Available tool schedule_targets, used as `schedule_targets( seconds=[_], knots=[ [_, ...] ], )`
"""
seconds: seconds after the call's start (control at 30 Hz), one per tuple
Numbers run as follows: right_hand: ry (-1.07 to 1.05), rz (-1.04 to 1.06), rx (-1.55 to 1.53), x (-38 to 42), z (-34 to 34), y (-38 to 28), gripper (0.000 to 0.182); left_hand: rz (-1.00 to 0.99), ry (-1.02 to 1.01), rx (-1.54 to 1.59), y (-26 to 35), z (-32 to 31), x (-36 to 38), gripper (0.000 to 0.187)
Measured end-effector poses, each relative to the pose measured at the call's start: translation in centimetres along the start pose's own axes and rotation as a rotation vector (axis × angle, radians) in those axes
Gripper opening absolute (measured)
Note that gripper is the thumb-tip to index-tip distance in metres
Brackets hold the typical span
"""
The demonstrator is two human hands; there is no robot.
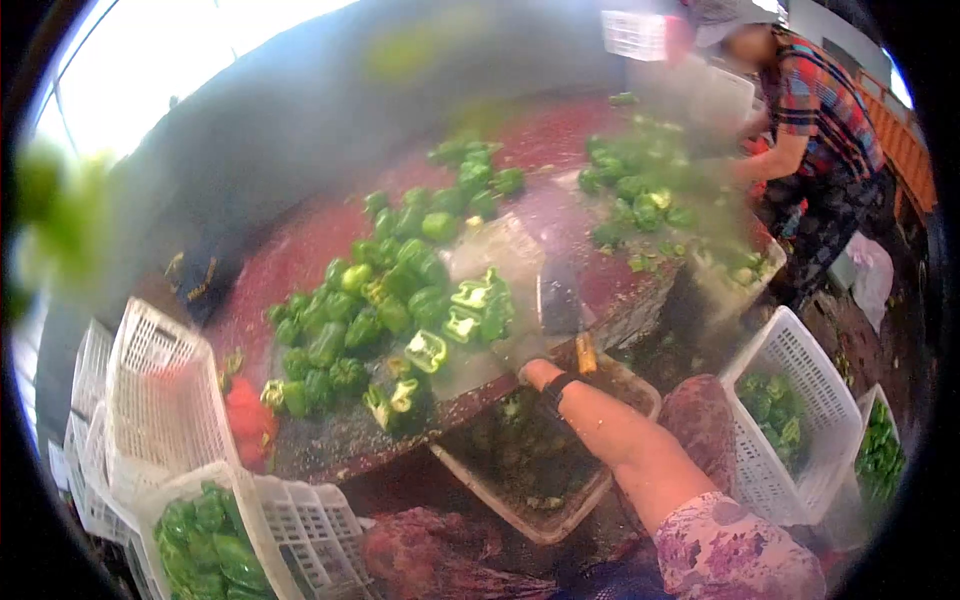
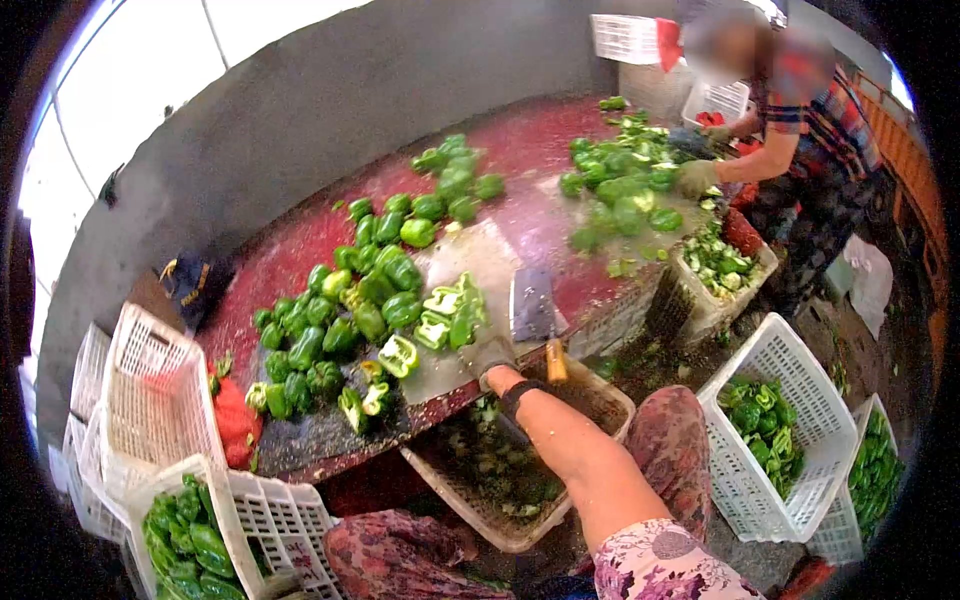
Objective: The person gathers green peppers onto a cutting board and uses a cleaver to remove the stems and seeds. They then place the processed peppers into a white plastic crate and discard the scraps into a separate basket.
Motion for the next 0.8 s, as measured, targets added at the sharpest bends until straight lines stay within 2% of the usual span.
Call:
schedule_targets(
  seconds=[0.07,0.13,0.17,0.2,0.23,0.27,0.3,0.33,0.4,0.43,0.47,0.53,0.63,0.73,0.77,0.8],
  knots=[
    [-0.006,0.024,-0.222,0.7,1.4,0.1,0.041,-0.282,-0.145,-0.306,3.6,-4.4,-3.5,0.045],
    [-0.027,0.046,-0.512,2.8,3.0,-0.3,0.042,-0.563,-0.274,-0.603,4.5,-9.7,-5.8,0.048],
    [-0.037,0.064,-0.588,4.2,3.9,-0.6,0.043,-0.514,-0.239,-0.47,3.9,-11.8,-7.0,0.047],
    [-0.011,0.249,-0.472,5.7,4.9,-1.7,0.05,-0.501,-0.277,-0.367,3.2,-13.1,-8.3,0.043],
    [-0.097,0.132,-0.385,7.0,5.4,-2.6,0.051,-0.336,-0.277,-0.078,-0.6,-14.8,-10.4,0.046],
    [-0.235,0.198,-0.445,10.1,8.2,-5.2,0.047,-0.165,-0.277,0.208,-4.0,-16.5,-11.9,0.05],
    [0.038,0.613,-0.494,12.1,9.1,-6.6,0.045,0.0,-0.292,0.373,-3.9,-17.5,-13.3,0.05],
    [0.285,0.73,-0.389,15.4,9.1,-6.7,0.057,0.169,-0.307,0.536,-3.7,-18.5,-14.6,0.051],
    [-0.059,0.701,-0.271,18.9,8.6,-8.8,0.073,0.27,-0.415,0.892,-6.4,-21.7,-16.2,0.042],
    [-0.133,0.681,-0.186,17.3,1.4,-8.1,0.066,0.3,-0.463,0.945,-9.9,-23.1,-17.5,0.04],
    [-0.059,0.714,-0.238,19.7,5.6,-9.0,0.049,0.338,-0.507,0.993,-10.9,-24.0,-18.4,0.038],
    [0.039,0.784,-0.275,19.9,5.8,-8.5,0.045,0.4,-0.465,1.095,-12.1,-24.6,-17.8,0.04],
    [-0.178,0.731,-0.045,17.5,3.0,-8.7,0.055,0.448,-0.423,1.192,-11.5,-25.7,-17.7,0.045],
    [0.042,0.81,-0.01,17.0,4.6,-8.2,0.062,0.481,-0.387,1.249,-10.2,-25.7,-18.4,0.045],
    [0.184,0.883,-0.108,17.3,7.0,-8.4,0.055,0.429,-0.46,1.316,-9.8,-25.9,-19.4,0.044],
    [0.251,0.922,-0.094,17.3,7.3,-8.5,0.055,0.416,-0.424,1.289,-10.2,-25.8,-19.6,0.043]
  ],
)
Point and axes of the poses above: each hand's wrist, its own x-axis away from the middle knuckle, its own z-axis out of the back of the hand, y = z × x, the point moved 7 cm from there along -x, towards the middle knuckle, and after that the axes turned 6 degrees about -y, right-handed, at the moved point
